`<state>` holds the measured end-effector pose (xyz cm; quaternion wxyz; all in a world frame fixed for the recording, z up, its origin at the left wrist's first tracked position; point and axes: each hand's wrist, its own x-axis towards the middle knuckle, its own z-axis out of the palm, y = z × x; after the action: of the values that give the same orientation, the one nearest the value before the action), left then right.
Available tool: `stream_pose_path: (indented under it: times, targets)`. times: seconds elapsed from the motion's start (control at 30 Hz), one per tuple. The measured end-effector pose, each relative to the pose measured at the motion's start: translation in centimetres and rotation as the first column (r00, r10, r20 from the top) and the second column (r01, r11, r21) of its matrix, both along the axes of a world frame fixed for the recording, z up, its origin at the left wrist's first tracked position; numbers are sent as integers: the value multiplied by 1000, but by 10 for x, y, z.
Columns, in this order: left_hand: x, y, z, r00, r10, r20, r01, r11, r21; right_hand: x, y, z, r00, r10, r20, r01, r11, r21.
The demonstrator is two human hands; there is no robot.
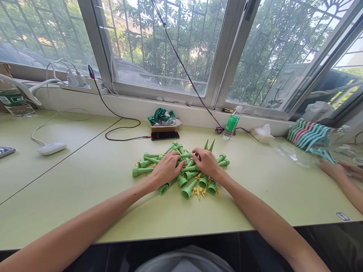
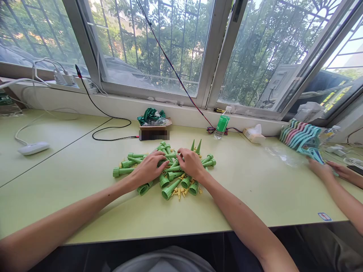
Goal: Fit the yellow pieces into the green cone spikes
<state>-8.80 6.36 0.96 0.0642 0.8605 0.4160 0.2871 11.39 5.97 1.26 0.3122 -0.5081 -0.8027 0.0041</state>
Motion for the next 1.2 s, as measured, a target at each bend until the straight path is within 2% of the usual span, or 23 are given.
stream_pose_path:
  times: [0.27, 0.57, 0.7, 0.87, 1.03, 1.2]
  targets:
    - [1, -4, 5, 993, -5, 121, -3, 998, 64, 2, 4, -4, 993, 26, -114, -16, 996, 86]
    - [3, -4, 5, 986, -59, 153, 47, 996, 81, 2, 6, -5, 986, 78, -147, -61, 992, 114]
    - [3, -5, 8, 974, -56, 218, 42, 997, 67, 1, 5, -4, 981, 113, -160, -91, 986, 139]
    - [2, -1, 12, 916, -23, 401, 55, 996, -70, -3, 0, -1, 971, 174, -164, -142, 971, 191]
    - [1, 2, 11, 833, -13, 552, 171, 956, -237, -6, -5, 1, 958, 248, -142, -207, 945, 254]
    - [2, 1, 11, 790, -40, 612, 263, 924, -279, -7, -8, 4, 945, 293, -148, -248, 933, 262]
